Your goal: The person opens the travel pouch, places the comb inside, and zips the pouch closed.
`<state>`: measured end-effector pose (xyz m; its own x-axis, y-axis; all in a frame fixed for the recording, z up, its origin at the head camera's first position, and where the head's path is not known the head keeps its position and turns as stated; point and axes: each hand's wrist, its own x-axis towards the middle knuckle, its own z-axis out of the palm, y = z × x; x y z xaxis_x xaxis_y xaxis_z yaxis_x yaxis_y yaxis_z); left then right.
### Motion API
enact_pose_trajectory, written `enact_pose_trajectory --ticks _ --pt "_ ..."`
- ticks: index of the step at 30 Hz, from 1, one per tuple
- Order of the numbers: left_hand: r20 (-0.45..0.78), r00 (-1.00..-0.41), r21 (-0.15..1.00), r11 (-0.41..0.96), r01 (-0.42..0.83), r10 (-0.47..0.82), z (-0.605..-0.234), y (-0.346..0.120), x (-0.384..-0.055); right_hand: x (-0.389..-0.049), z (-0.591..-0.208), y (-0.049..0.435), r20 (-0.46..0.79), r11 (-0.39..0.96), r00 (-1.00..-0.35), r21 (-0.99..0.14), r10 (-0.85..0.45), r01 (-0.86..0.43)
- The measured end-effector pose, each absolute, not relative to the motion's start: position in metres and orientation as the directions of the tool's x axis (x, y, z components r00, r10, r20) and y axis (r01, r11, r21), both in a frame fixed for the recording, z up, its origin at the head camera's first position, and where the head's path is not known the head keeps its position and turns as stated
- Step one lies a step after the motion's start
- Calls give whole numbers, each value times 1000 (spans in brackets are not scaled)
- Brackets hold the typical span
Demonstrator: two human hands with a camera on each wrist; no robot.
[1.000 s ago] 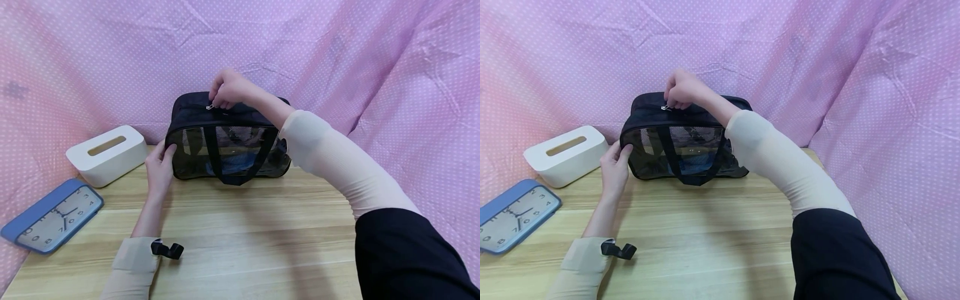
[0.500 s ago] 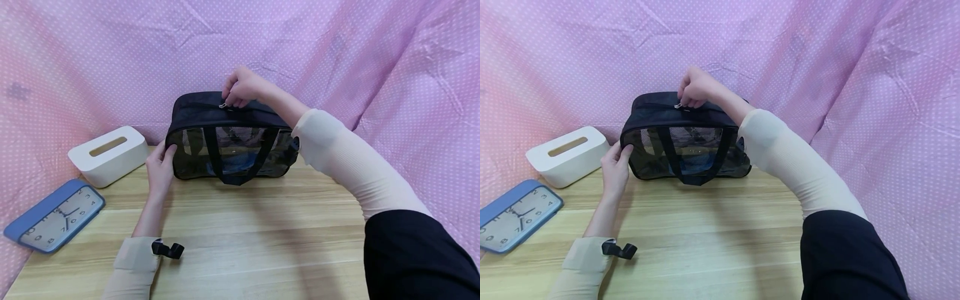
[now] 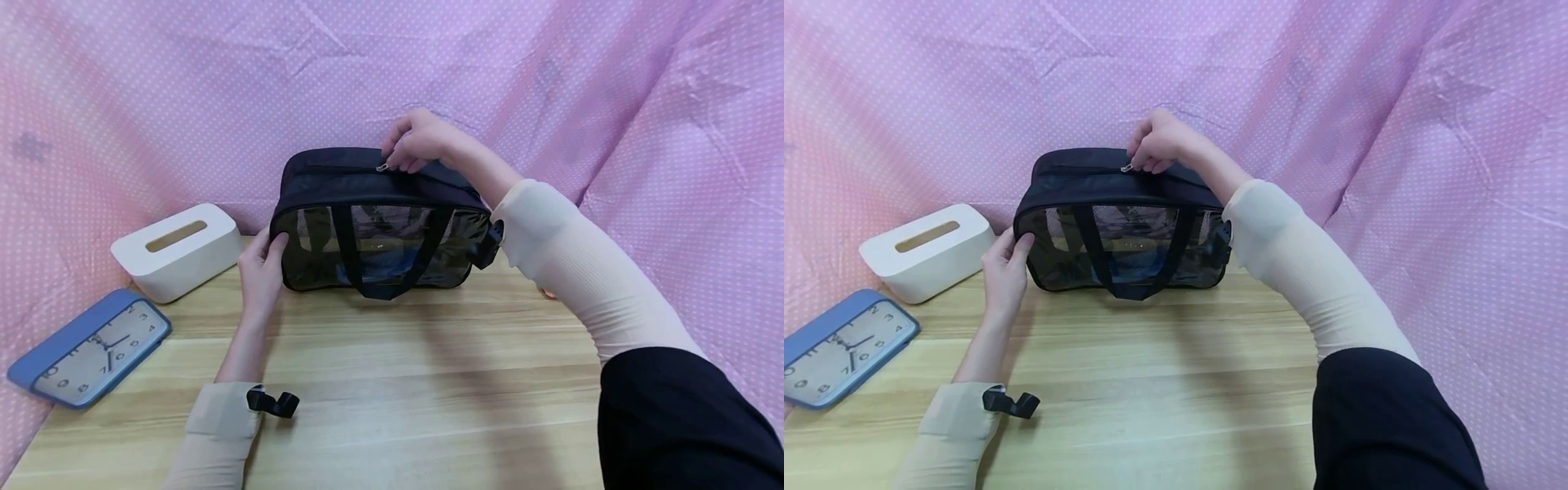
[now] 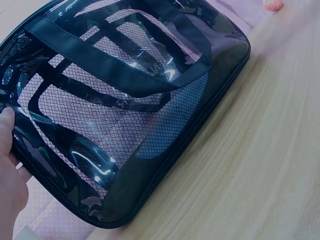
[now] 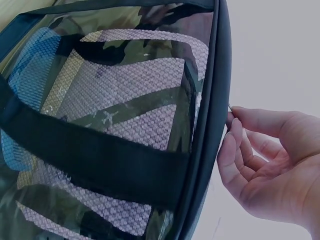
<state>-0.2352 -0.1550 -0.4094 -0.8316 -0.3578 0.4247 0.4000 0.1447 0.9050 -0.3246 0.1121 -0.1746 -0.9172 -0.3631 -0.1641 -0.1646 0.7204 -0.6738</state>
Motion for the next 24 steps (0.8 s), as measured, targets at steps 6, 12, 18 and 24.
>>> enact_pose_trajectory --ticks 6,12,18,24 --pt "434 -830 900 141 411 -350 -410 -155 -235 -324 -174 124 -168 721 -919 -675 -355 -156" --pt "446 -824 895 151 420 -349 -411 -155 -235 -326 -175 140 -171 714 -927 -688 -333 -129" --pt "450 -823 893 150 425 -347 -412 -155 -234 -328 -177 159 -207 712 -929 -698 -306 -79" --pt "446 -826 895 144 423 -344 -410 -155 -234 -329 -177 179 -222 722 -931 -689 -289 -60"
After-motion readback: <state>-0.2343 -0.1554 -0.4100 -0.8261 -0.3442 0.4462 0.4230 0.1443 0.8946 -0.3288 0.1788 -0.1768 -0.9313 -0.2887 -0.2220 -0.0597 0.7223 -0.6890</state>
